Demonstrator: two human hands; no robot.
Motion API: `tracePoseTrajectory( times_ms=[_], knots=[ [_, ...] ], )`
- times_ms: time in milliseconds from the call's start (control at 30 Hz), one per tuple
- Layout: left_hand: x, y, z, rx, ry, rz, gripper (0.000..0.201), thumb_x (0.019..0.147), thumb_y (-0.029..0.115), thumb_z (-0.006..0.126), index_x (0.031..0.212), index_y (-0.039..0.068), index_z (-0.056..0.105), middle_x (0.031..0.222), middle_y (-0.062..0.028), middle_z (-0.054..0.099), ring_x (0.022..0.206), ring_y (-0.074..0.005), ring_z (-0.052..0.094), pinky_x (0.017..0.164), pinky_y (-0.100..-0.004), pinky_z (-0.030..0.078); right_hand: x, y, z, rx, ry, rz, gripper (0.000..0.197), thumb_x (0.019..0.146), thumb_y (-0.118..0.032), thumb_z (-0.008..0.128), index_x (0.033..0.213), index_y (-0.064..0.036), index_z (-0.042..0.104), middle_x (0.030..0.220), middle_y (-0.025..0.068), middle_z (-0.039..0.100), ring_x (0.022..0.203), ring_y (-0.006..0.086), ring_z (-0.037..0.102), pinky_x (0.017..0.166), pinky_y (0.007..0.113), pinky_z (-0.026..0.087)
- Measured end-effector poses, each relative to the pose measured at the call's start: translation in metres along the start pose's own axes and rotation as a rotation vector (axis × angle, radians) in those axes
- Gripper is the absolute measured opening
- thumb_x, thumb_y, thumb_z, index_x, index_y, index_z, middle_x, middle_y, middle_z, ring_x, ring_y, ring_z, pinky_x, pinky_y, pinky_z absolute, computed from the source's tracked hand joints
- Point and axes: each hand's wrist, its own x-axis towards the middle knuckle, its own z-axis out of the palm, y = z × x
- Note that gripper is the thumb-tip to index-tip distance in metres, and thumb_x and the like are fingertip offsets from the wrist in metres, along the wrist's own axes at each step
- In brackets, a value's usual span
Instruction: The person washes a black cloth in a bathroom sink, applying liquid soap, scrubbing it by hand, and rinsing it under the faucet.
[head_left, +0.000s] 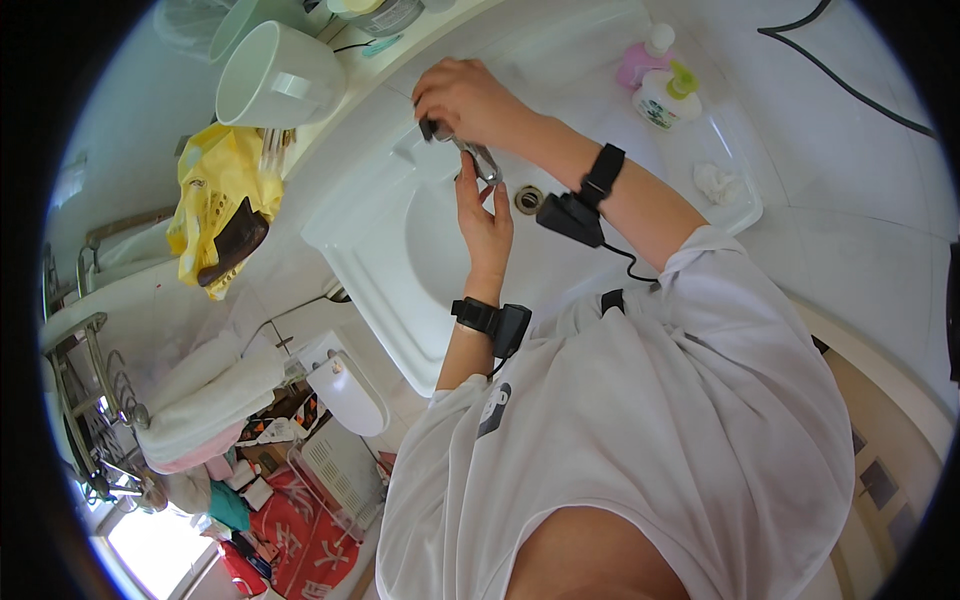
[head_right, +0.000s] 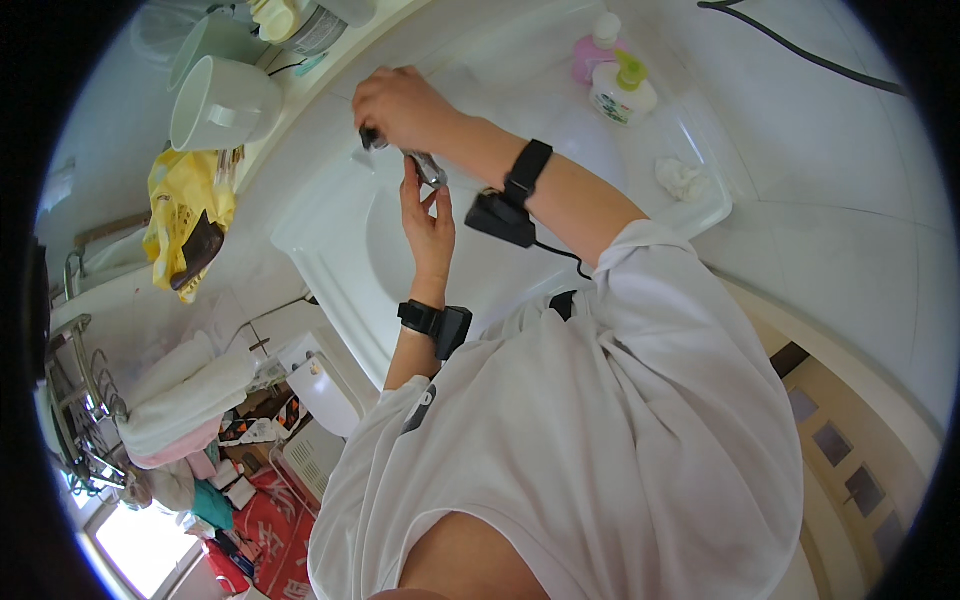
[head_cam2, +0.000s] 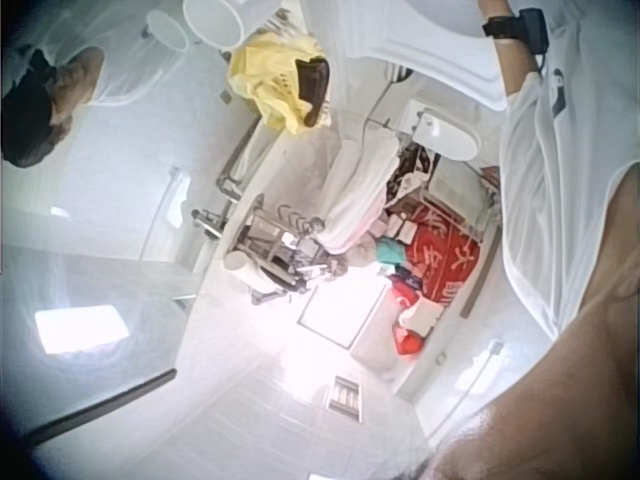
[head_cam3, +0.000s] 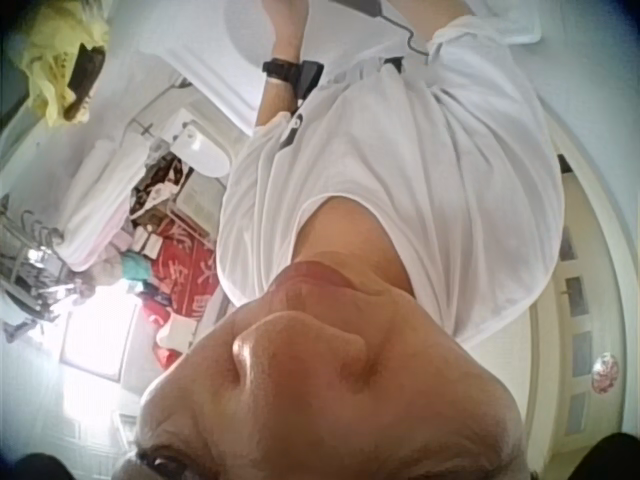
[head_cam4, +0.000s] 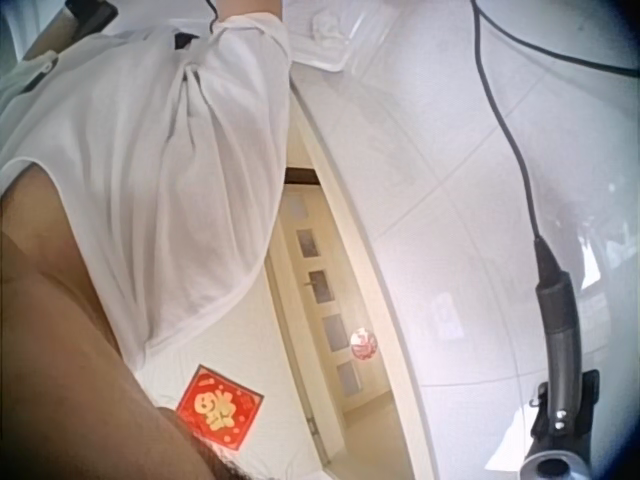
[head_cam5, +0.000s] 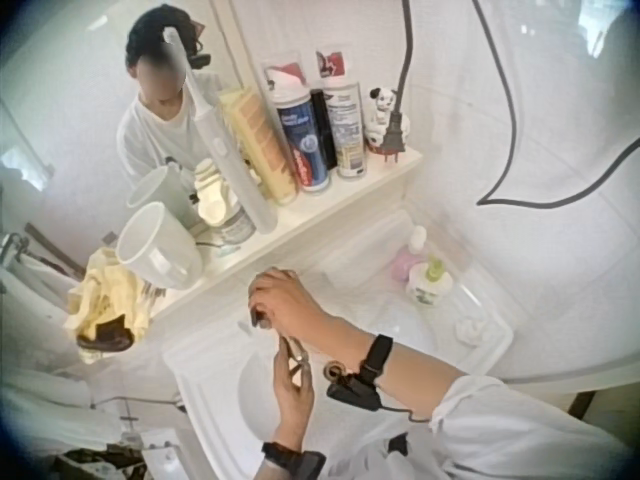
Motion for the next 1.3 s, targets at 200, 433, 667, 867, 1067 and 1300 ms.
tracePoseTrajectory(
  times_ms=[200, 433, 667, 867, 1067, 1300],
  knots=[
    [-0.001, -0.012, -0.002, -0.142, 0.036, -0.113, 0.061, 0.083, 0.006, 0.052, 0.135, 0.008, 0.021, 0.126, -0.0157, 0.040, 0.101, -0.0210, 0.050, 0.075, -0.0286, 0.047, -0.051, 0.056, 0.026, 0.217, 0.180, 0.908, 0.015, 0.071, -0.015, 0.060, 0.083, -0.0061, 0.064, 0.081, 0.0103, 0.061, 0.073, 0.0256, 0.058, 0.067, 0.034, 0.045],
    [-0.008, -0.054, 0.009, -0.471, -0.153, -0.440, 0.047, 0.091, 0.025, 0.042, 0.132, 0.008, 0.026, 0.124, -0.0104, 0.040, 0.104, -0.0182, 0.048, 0.080, -0.0307, 0.047, -0.136, -0.004, 0.054, 1.124, 0.333, 1.545, 0.020, 0.083, -0.008, 0.055, 0.102, -0.0014, 0.057, 0.092, 0.0054, 0.059, 0.079, 0.0143, 0.056, 0.070, 0.028, 0.045],
    [-0.004, -0.098, 0.027, -0.521, -0.058, -0.570, 0.026, 0.088, 0.020, 0.049, 0.106, 0.001, 0.051, 0.094, -0.0039, 0.055, 0.086, -0.0129, 0.053, 0.072, -0.0250, 0.046, -0.156, -0.001, 0.070, 1.190, 0.504, 1.525, 0.017, 0.085, -0.008, 0.050, 0.101, -0.0047, 0.055, 0.083, 0.0043, 0.053, 0.071, 0.0127, 0.051, 0.058, 0.027, 0.042],
    [-0.003, -0.057, 0.057, -0.424, -0.050, -0.342, 0.026, 0.082, 0.021, 0.059, 0.093, -0.002, 0.057, 0.083, -0.0054, 0.058, 0.074, -0.0130, 0.053, 0.068, -0.0250, 0.043, -0.184, 0.017, 0.085, 1.796, 0.536, 1.450, 0.017, 0.089, -0.016, 0.041, 0.094, -0.0031, 0.050, 0.086, 0.0079, 0.053, 0.073, 0.0184, 0.053, 0.065, 0.032, 0.045],
    [0.005, -0.117, 0.041, 0.216, 0.140, -0.173, 0.032, 0.080, 0.026, 0.057, 0.099, 0.000, 0.054, 0.095, -0.0173, 0.052, 0.085, -0.0309, 0.051, 0.073, -0.0362, 0.040, -0.140, -0.030, 0.082, 1.856, 0.569, 1.649, 0.025, 0.091, -0.023, 0.034, 0.094, -0.0036, 0.050, 0.092, 0.0099, 0.057, 0.082, 0.0207, 0.055, 0.076, 0.034, 0.045],
    [-0.008, -0.068, 0.058, -0.076, -0.093, -0.017, 0.046, 0.088, 0.024, 0.046, 0.128, 0.004, 0.036, 0.123, -0.0230, 0.042, 0.112, -0.0246, 0.044, 0.093, -0.0288, 0.034, -0.155, -0.002, 0.076, 1.835, 0.597, 1.360, 0.029, 0.089, -0.033, 0.042, 0.091, -0.0065, 0.054, 0.084, 0.0048, 0.057, 0.077, 0.0165, 0.054, 0.074, 0.029, 0.045]
  ],
)
